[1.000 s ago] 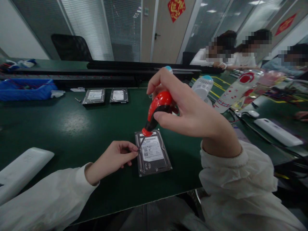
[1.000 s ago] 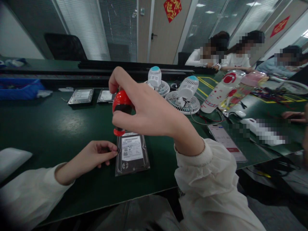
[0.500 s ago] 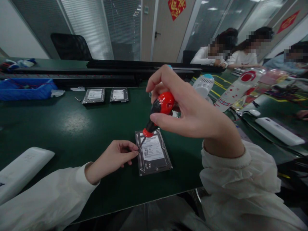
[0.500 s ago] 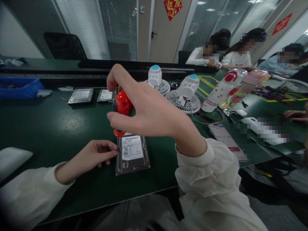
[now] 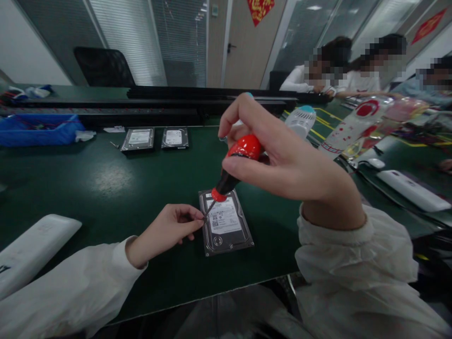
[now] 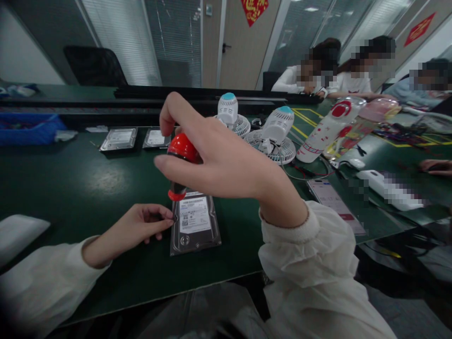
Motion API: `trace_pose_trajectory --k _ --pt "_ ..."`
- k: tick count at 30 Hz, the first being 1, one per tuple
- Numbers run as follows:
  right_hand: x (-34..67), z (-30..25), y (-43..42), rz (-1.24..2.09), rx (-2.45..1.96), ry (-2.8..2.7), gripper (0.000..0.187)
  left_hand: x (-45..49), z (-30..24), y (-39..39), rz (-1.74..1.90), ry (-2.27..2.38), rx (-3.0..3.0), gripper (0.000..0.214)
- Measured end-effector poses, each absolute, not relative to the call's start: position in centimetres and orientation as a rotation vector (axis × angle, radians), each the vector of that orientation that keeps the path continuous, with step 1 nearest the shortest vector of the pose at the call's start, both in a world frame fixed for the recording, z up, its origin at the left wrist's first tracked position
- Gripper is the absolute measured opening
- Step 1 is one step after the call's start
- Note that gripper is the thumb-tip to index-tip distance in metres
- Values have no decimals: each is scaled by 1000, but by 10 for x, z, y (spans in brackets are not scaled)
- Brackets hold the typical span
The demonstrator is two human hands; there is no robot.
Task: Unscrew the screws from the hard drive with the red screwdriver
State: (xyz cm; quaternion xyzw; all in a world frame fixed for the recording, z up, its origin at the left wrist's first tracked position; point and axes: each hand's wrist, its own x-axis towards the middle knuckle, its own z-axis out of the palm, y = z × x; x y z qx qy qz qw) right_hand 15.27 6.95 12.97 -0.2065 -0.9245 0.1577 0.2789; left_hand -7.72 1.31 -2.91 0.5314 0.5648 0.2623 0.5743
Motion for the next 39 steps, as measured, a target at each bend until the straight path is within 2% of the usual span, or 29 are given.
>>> trace_pose_trajectory --k 4,10,13,18,23,29,37,39 --pt "149 128 70 349 -662 -2398 26 -78 -28 13 607 1326 1258 36" --pt "151 130 69 471 -515 -2440 18 -77 -27 13 605 1314 1269 36" --pt "151 130 69 400 -553 -2469 14 -76 -26 13 605 1324 1264 35" --pt "151 129 70 222 -706 -2421 22 -78 -28 14 599 1316 1289 34" --pt "155 131 74 407 -597 -2495 25 -79 -29 14 585 1320 1289 35" --pt "154 128 80 346 -701 -2402 29 -78 -27 13 588 1322 1276 37" --pt "153 129 77 448 -613 -2434 12 -77 -24 13 585 1326 1277 37" --pt "153 128 78 364 -665 -2424 17 -76 -22 13 590 1323 1276 37"
